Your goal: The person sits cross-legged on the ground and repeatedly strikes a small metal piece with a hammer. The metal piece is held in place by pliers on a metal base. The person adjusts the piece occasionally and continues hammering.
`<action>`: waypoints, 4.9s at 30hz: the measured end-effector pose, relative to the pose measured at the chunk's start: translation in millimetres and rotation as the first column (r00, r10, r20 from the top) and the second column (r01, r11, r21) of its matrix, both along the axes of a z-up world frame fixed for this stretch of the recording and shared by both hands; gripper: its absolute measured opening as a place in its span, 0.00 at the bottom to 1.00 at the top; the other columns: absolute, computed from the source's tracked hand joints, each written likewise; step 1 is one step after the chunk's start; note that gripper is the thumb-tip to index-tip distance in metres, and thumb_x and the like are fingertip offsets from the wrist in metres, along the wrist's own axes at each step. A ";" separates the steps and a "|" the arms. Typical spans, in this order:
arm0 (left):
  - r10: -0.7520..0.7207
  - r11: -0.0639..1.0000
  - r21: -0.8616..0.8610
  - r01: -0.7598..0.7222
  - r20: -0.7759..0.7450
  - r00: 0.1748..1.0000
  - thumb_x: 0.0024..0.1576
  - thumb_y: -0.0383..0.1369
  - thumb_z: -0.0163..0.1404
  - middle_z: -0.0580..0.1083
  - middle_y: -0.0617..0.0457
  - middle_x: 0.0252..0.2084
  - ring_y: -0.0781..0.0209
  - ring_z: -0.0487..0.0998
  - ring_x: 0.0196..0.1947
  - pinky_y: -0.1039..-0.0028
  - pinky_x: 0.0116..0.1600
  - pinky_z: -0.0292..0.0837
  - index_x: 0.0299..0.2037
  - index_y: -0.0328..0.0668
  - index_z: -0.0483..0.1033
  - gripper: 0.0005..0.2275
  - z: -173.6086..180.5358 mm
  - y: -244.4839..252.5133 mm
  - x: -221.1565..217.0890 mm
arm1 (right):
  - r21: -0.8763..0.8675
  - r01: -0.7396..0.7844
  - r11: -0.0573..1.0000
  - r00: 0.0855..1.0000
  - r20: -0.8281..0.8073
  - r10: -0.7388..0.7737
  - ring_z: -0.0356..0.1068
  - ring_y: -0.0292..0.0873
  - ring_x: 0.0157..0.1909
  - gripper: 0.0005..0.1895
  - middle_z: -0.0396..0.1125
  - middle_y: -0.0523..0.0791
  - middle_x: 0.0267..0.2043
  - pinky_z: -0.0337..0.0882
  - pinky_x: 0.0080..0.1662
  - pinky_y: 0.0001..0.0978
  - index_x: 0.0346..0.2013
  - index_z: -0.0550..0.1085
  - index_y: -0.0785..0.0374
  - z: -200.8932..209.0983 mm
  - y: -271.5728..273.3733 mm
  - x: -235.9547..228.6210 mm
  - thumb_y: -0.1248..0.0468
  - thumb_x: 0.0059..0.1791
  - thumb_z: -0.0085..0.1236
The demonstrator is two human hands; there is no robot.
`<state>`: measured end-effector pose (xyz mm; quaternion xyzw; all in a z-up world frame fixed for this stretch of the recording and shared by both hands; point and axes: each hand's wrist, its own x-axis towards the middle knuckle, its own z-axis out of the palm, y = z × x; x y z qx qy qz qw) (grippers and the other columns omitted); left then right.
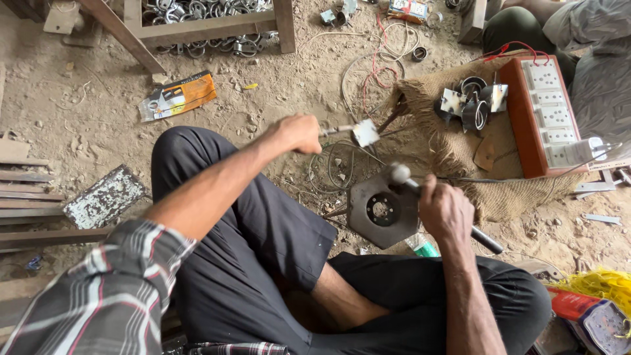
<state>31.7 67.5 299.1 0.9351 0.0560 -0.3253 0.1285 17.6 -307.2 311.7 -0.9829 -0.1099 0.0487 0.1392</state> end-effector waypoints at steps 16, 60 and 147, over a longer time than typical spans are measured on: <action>-0.153 0.959 -0.217 0.184 0.152 0.976 0.47 0.36 0.61 0.81 0.46 0.35 0.50 0.83 0.37 0.58 0.43 0.80 0.47 0.49 0.83 0.16 -1.9 -57.6 -50.3 | 0.077 0.079 0.994 0.996 0.035 -0.082 0.67 0.57 0.28 0.34 0.68 0.58 0.25 0.67 0.39 0.54 0.23 0.75 0.68 17.3 -1.4 2.7 0.49 0.62 0.33; -0.249 0.958 -0.167 0.234 -0.075 0.966 0.52 0.35 0.60 0.81 0.48 0.33 0.53 0.80 0.31 0.59 0.37 0.75 0.39 0.43 0.83 0.08 -12.2 -41.3 -36.6 | -0.074 -0.023 0.997 0.995 -0.097 0.015 0.69 0.57 0.32 0.36 0.68 0.61 0.30 0.68 0.41 0.52 0.28 0.76 0.71 8.5 12.2 -8.9 0.45 0.62 0.34; -0.142 0.647 -0.638 -0.418 -0.639 0.756 0.58 0.43 0.58 0.68 0.60 0.20 0.70 0.67 0.16 0.77 0.21 0.66 0.31 0.41 0.72 0.15 24.0 -55.4 -47.1 | 0.311 0.276 0.910 0.948 0.071 -0.311 0.61 0.45 0.25 0.46 0.62 0.49 0.20 0.59 0.31 0.48 0.21 0.77 0.63 -1.2 -16.8 10.7 0.35 0.60 0.21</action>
